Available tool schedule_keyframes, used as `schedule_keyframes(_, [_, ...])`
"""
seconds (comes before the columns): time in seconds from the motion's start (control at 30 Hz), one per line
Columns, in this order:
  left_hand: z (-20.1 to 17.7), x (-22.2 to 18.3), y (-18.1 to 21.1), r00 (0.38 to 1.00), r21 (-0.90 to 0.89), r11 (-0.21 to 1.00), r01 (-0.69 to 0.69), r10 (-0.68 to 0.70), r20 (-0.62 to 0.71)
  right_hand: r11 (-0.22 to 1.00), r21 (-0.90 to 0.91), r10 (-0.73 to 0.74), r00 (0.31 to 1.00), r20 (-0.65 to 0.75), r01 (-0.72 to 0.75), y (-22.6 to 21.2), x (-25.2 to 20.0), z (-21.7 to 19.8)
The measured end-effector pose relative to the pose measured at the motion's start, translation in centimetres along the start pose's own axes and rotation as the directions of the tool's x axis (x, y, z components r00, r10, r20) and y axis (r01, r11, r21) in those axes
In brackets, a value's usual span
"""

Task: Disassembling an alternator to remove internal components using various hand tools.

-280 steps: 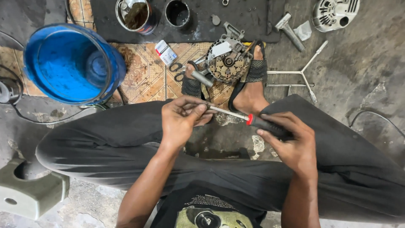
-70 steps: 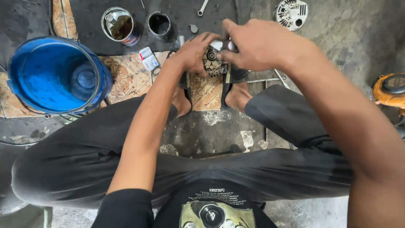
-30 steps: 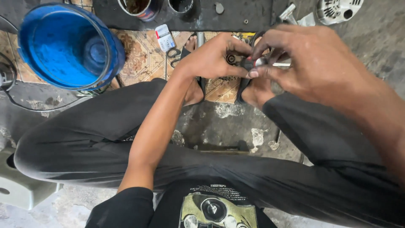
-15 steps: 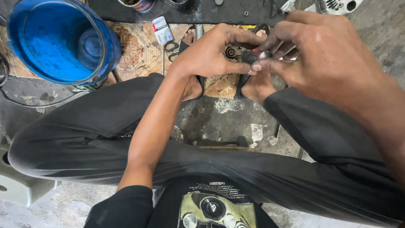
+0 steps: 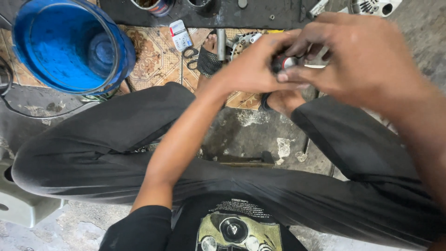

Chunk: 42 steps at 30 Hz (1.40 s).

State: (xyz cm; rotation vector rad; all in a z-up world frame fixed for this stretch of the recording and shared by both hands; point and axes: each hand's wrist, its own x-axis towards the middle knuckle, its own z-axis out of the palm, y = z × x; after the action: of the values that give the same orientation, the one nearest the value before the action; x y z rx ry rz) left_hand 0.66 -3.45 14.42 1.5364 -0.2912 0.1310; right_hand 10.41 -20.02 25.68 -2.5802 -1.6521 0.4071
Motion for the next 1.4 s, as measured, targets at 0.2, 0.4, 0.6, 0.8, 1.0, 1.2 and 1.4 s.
schedule_keyframes(0.2, [0.8,0.3,-0.1,0.997,0.009,0.999,-0.044,0.045,-0.058,0.904,0.402,0.234,0.956,-0.175,-0.147,19.2,1.0,10.0])
schedule_keyframes(0.4, [1.1,0.5,-0.8,0.997,0.06,0.997,-0.039,0.043,-0.067,0.926,0.279,0.315,0.927,-0.204,-0.253,26.9,3.7,30.8])
schedule_keyframes(0.6, [1.9,0.7,-0.4,0.991,0.06,0.998,0.003,0.005,-0.137,0.95,0.081,0.307,0.848,-0.432,-0.302,21.7,2.4,34.1])
schedule_keyframes(0.8, [1.2,0.7,-1.2,0.999,-0.039,0.999,-0.017,0.016,-0.03,0.907,-0.019,0.408,0.886,-0.22,-0.422,21.8,3.2,34.4])
schedule_keyframes(1.0, [2.3,0.7,-0.8,0.984,0.071,0.997,-0.003,0.015,-0.177,0.879,0.062,0.477,0.872,-0.107,-0.473,24.2,4.8,36.3])
schedule_keyframes(1.2, [2.7,0.7,-1.7,0.991,-0.016,1.0,0.009,-0.011,-0.135,0.873,0.22,0.459,0.885,-0.075,-0.435,25.4,3.7,34.5])
schedule_keyframes(1.4, [2.4,0.8,-2.1,0.993,-0.002,1.0,-0.009,0.009,-0.117,0.894,0.234,0.391,0.92,0.012,-0.382,14.5,-0.6,15.8])
